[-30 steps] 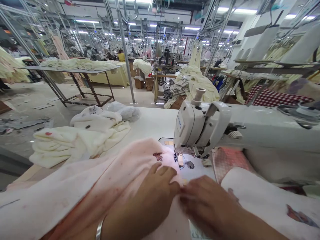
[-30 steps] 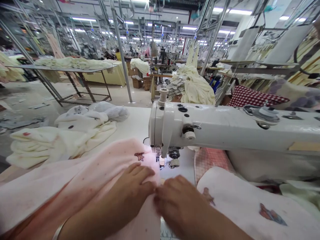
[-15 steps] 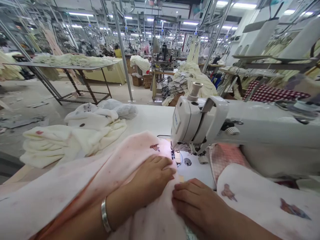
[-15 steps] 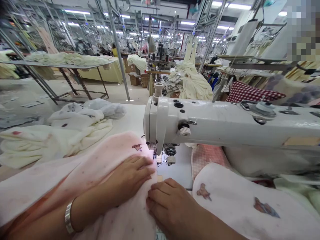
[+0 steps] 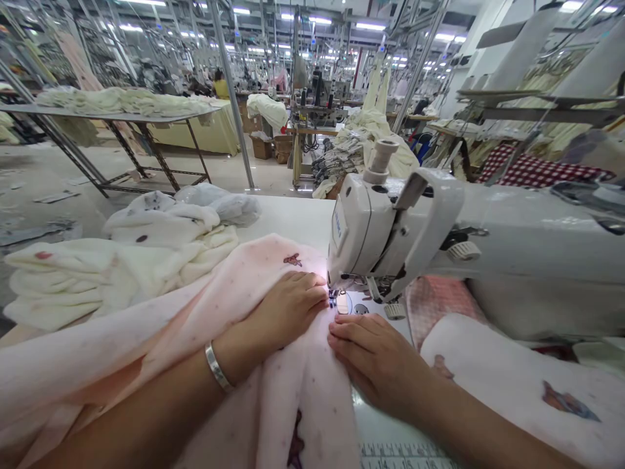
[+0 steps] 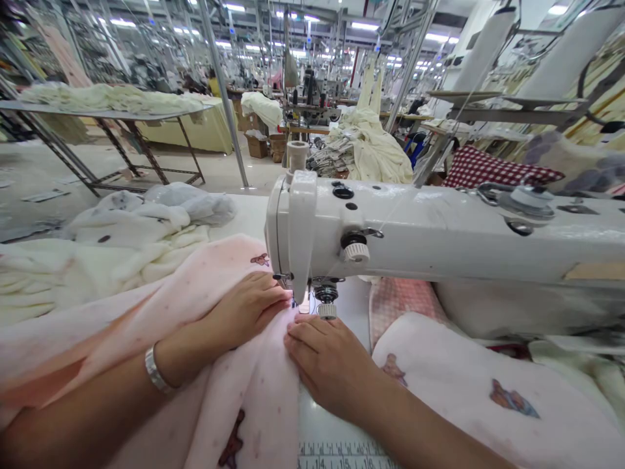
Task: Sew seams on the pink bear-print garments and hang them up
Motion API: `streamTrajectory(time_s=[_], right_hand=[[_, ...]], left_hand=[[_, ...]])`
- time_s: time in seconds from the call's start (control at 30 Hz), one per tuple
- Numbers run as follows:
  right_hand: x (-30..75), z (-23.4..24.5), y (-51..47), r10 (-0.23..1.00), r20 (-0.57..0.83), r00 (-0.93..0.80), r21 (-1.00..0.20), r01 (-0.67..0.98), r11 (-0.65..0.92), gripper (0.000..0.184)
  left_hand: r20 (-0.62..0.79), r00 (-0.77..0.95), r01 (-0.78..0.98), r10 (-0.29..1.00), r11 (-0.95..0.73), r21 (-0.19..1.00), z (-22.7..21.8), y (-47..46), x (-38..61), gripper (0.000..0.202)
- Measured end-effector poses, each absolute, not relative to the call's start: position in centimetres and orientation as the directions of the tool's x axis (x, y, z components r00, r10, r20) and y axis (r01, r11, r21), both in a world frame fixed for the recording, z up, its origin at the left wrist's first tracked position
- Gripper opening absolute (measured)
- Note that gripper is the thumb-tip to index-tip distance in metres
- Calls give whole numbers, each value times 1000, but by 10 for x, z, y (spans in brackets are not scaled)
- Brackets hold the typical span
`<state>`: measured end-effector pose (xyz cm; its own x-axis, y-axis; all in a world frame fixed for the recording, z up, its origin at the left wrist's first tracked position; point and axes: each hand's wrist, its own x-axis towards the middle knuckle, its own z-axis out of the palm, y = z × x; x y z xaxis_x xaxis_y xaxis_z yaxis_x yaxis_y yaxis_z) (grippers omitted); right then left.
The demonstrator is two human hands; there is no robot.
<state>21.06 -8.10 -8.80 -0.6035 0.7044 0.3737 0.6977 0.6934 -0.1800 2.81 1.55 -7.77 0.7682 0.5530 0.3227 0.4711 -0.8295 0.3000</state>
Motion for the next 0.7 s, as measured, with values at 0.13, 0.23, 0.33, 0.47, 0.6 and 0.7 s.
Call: streamTrajectory(time_s=[0.13, 0.23, 0.33, 0.47, 0.6, 0.7], right_hand=[[211, -86, -83, 721, 363, -590, -179, 715, 675, 23], [209, -82, -86, 812, 350, -467, -189, 814, 550, 18], [207, -78, -91, 904, 275, -328, -222, 893, 392, 27], [205, -79, -93, 909, 232, -346, -217, 893, 395, 18], [213, -86, -86, 841, 337, -423, -136, 862, 488, 14], [229, -89, -70, 791, 454, -411, -36, 878, 478, 20]], left_hand=[[306, 773, 476, 556, -827, 301, -74, 15, 28, 15], [302, 768, 484, 565, -821, 304, -67, 14, 27, 16], [314, 738, 516, 597, -799, 309, -62, 13, 27, 14], [329, 698, 562, 636, -772, 298, -68, 12, 28, 16], [336, 705, 568, 625, -781, 261, -81, 15, 29, 22], [340, 733, 538, 589, -808, 239, -85, 35, 33, 33]])
